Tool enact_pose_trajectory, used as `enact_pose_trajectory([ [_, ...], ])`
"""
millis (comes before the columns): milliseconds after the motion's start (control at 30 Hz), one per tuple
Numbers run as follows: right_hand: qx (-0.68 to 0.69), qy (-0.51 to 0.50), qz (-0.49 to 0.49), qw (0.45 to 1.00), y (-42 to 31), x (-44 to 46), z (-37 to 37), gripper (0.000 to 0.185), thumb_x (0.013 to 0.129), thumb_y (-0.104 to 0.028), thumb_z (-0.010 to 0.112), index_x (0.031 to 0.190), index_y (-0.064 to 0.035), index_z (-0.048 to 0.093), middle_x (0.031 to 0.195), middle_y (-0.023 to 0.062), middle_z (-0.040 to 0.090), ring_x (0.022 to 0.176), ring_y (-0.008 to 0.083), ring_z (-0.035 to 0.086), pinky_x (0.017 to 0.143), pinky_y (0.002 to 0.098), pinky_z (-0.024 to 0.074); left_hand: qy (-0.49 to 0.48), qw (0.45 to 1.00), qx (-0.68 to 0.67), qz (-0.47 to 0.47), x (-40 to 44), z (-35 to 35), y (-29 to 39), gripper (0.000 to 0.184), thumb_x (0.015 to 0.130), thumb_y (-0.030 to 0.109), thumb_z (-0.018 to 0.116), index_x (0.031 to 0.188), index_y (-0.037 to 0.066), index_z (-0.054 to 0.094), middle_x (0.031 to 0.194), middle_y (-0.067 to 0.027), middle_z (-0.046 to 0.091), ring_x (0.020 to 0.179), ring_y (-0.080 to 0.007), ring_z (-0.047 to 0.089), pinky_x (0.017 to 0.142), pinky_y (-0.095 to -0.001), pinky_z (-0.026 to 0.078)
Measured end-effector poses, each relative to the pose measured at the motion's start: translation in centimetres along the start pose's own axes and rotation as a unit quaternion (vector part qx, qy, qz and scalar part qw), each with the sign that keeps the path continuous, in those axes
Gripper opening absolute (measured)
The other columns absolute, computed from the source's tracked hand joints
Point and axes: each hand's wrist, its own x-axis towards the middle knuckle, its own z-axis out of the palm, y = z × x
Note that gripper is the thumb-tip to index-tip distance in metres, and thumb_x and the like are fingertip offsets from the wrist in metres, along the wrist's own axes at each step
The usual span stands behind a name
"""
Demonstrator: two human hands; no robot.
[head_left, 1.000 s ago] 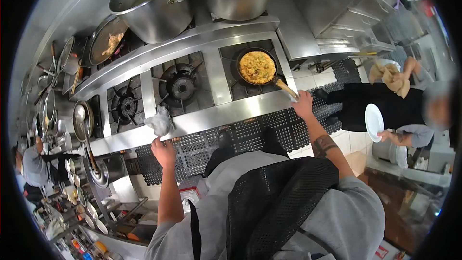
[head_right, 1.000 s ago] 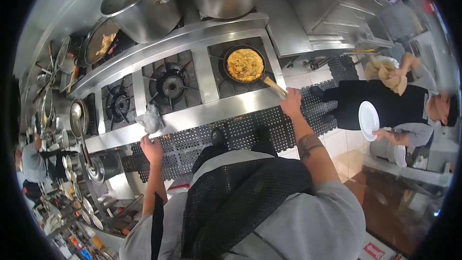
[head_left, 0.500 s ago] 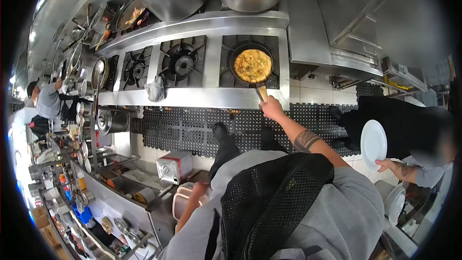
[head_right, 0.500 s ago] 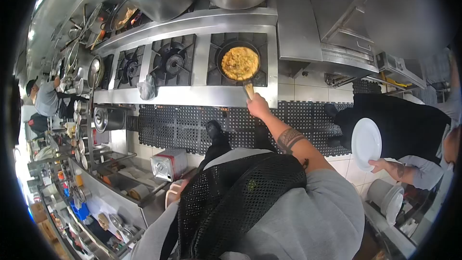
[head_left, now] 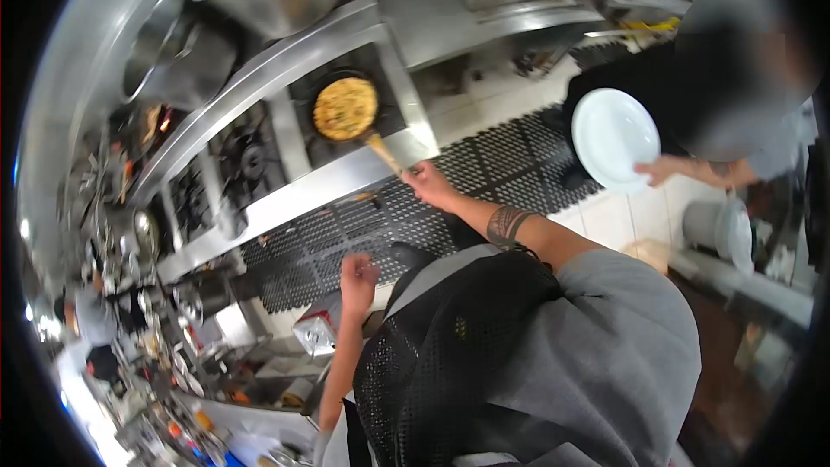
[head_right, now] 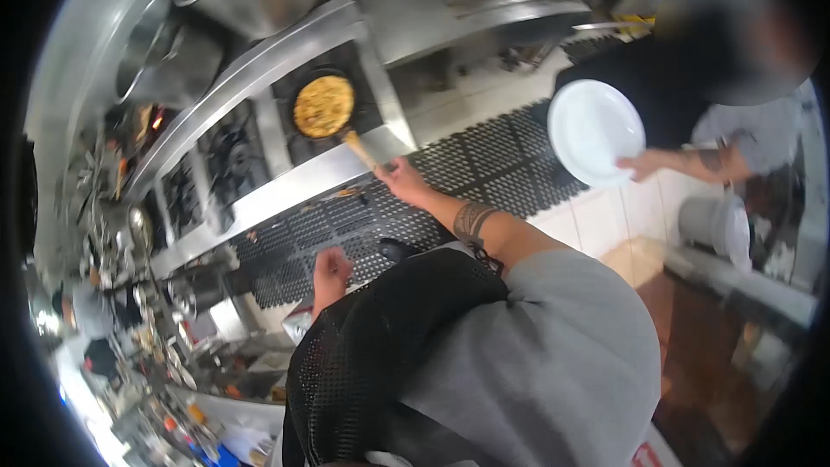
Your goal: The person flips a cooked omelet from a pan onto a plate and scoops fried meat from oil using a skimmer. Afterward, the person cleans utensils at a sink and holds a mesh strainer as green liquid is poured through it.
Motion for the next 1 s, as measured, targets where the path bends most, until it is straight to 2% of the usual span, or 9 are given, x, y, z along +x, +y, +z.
enact_pose_trajectory([
  [100,0.01,-0.037,0.083,0.996,1.4,-6.8,-5.0,0.057,0.093,-0.051,0.063,0.113,0.0017,0.053,0.071,0.0069,0.059,0.054,0.0151,0.059,0.048,0.0296,0.0484,-0.22,0.96,-0.164,0.048,7.1,5.7,8.9,0.037,0.097,0.021,0.065,0.128,0.004,0.054,0.112,-0.0087,0.065,0.106,-0.0189,0.062,0.091,-0.0288,0.049],
  [167,-0.007,-0.024,0.107,0.994,3.9,-9.9,-8.1,0.057,0.093,-0.054,0.061,0.11,0.0004,0.055,0.07,0.0066,0.059,0.055,0.0151,0.059,0.048,0.0294,0.0483,-0.354,0.898,-0.259,-0.005,9.3,10.8,15.8,0.054,0.098,0.033,0.064,0.141,0.006,0.045,0.126,-0.012,0.061,0.116,-0.0223,0.059,0.098,-0.0319,0.047],
  [233,-0.006,0.037,0.177,0.984,5.3,-13.4,-11.0,0.049,0.097,-0.048,0.06,0.111,-0.0007,0.054,0.086,0.0072,0.06,0.058,0.0138,0.059,0.048,0.0285,0.0493,-0.433,0.872,-0.228,-0.02,10.0,17.2,19.9,0.059,0.1,0.042,0.058,0.141,0.004,0.044,0.134,-0.0151,0.057,0.122,-0.0249,0.057,0.103,-0.0366,0.045],
  [333,0.063,0.066,0.194,0.977,7.7,-16.8,-14.3,0.052,0.097,-0.05,0.058,0.112,-0.001,0.055,0.088,0.0073,0.06,0.061,0.0146,0.06,0.052,0.0288,0.0512,-0.481,0.845,-0.223,-0.07,8.6,25.7,24.4,0.059,0.099,0.043,0.058,0.14,0.003,0.045,0.134,-0.0145,0.057,0.12,-0.0241,0.058,0.1,-0.0389,0.048],
  [533,0.103,0.107,0.21,0.966,9.8,-22.1,-12.9,0.052,0.097,-0.053,0.055,0.108,-0.0022,0.058,0.091,0.0056,0.061,0.072,0.013,0.059,0.061,0.0291,0.0511,-0.396,0.87,-0.281,-0.086,7.8,32.2,22.6,0.042,0.095,0.021,0.066,0.128,-0.003,0.055,0.117,-0.0151,0.066,0.1,-0.0254,0.067,0.085,-0.0429,0.056],
  [600,0.093,0.102,0.189,0.972,11.6,-22.4,-11.4,0.049,0.097,-0.052,0.057,0.106,-0.0032,0.059,0.089,0.0037,0.061,0.071,0.0122,0.057,0.064,0.0274,0.049,-0.354,0.866,-0.321,-0.149,8.9,30.4,21.6,0.033,0.093,0.014,0.067,0.118,-0.006,0.062,0.104,-0.0163,0.07,0.087,-0.0237,0.069,0.078,-0.0365,0.057],
  [733,0.116,0.105,0.233,0.96,12.2,-21.2,-9.7,0.056,0.095,-0.054,0.058,0.116,-0.001,0.06,0.095,0.0072,0.064,0.074,0.0146,0.059,0.069,0.0291,0.0502,-0.291,0.905,-0.289,-0.11,11.1,26.1,18.7,0.035,0.095,0.011,0.063,0.122,-0.009,0.056,0.109,-0.0175,0.068,0.094,-0.0254,0.068,0.083,-0.0402,0.057],
  [867,0.115,0.083,0.229,0.963,10.6,-19.3,-8.6,0.05,0.097,-0.049,0.056,0.114,-0.0019,0.06,0.093,0.0064,0.064,0.071,0.014,0.059,0.06,0.0286,0.0506,-0.262,0.91,-0.311,-0.083,13.3,20.7,15.6,0.036,0.094,0.009,0.064,0.125,-0.008,0.055,0.112,-0.0165,0.067,0.097,-0.0247,0.068,0.086,-0.0387,0.056],
  [1000,0.093,0.058,0.195,0.975,9.7,-17.6,-6.8,0.031,0.099,-0.032,0.057,0.115,-0.0053,0.061,0.094,0.0066,0.067,0.074,0.0144,0.064,0.061,0.0283,0.0524,-0.204,0.91,-0.351,-0.088,13.4,14.0,14.0,0.034,0.094,0.007,0.063,0.124,-0.007,0.055,0.112,-0.0146,0.067,0.098,-0.0238,0.068,0.088,-0.0392,0.055],
])
